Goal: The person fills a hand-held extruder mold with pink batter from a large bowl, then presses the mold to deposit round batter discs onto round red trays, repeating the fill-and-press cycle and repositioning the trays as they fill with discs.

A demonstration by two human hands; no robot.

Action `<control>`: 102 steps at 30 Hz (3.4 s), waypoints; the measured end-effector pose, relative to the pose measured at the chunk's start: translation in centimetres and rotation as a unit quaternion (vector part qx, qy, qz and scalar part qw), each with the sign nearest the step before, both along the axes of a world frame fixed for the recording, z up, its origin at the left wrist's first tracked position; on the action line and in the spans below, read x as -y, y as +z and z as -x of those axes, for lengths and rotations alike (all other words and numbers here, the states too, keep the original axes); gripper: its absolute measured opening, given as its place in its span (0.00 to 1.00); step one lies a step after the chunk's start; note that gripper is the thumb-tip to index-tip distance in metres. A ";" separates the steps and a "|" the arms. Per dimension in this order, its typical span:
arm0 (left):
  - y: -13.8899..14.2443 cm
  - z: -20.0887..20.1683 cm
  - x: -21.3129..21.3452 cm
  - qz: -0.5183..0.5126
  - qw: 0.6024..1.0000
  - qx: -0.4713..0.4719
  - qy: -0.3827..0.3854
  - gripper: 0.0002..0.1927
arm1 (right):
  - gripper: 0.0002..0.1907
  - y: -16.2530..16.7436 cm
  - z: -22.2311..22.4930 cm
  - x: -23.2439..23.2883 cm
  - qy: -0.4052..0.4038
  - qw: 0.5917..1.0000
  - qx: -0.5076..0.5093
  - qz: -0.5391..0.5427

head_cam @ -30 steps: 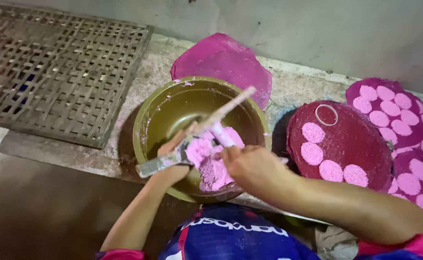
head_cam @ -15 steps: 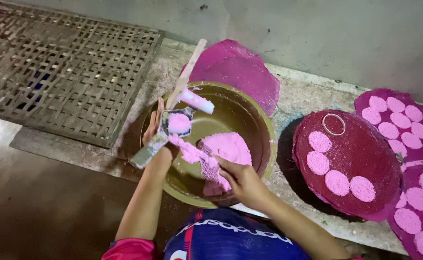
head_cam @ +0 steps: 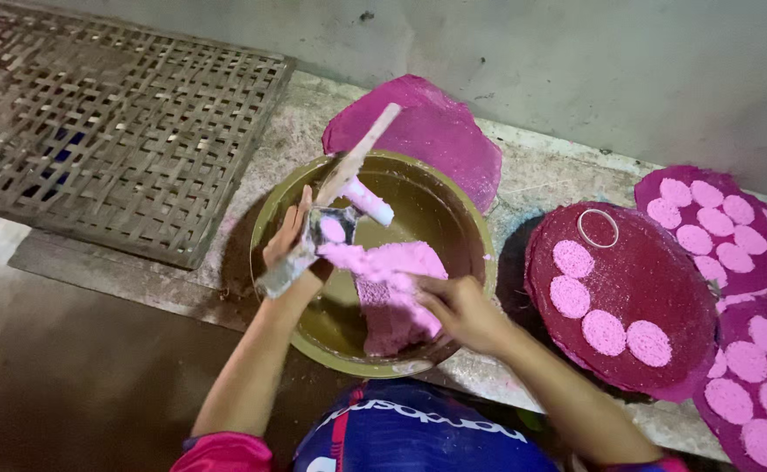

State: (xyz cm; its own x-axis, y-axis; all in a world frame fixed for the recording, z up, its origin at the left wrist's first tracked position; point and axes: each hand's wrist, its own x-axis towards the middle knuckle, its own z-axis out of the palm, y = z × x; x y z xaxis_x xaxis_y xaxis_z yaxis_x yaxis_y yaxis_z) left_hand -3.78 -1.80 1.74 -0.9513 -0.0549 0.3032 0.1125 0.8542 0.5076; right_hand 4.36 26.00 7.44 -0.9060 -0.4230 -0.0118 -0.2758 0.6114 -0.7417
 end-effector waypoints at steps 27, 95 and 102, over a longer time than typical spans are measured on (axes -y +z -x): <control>-2.3 -2.0 -0.8 -0.287 0.923 0.167 -0.196 0.15 | 0.13 12.3 -0.3 4.4 0.146 0.831 -0.320 -0.431; 1.3 -8.7 -37.7 -0.656 0.420 0.486 -0.398 0.30 | 0.18 7.8 -8.0 -36.3 0.155 0.912 -0.357 0.130; 2.2 -9.9 -50.1 -0.571 0.472 0.529 -0.415 0.31 | 0.20 6.3 -11.7 -46.2 0.108 0.923 -0.339 0.147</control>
State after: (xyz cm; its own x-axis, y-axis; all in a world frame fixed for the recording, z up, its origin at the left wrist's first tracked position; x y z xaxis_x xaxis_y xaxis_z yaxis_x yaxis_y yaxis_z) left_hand 6.14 48.26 3.89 -0.3747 0.9164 -0.1409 -0.6638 -0.1590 0.7309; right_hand 16.10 72.21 13.77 -0.5566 -0.4896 0.6712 -0.8298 0.2879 -0.4781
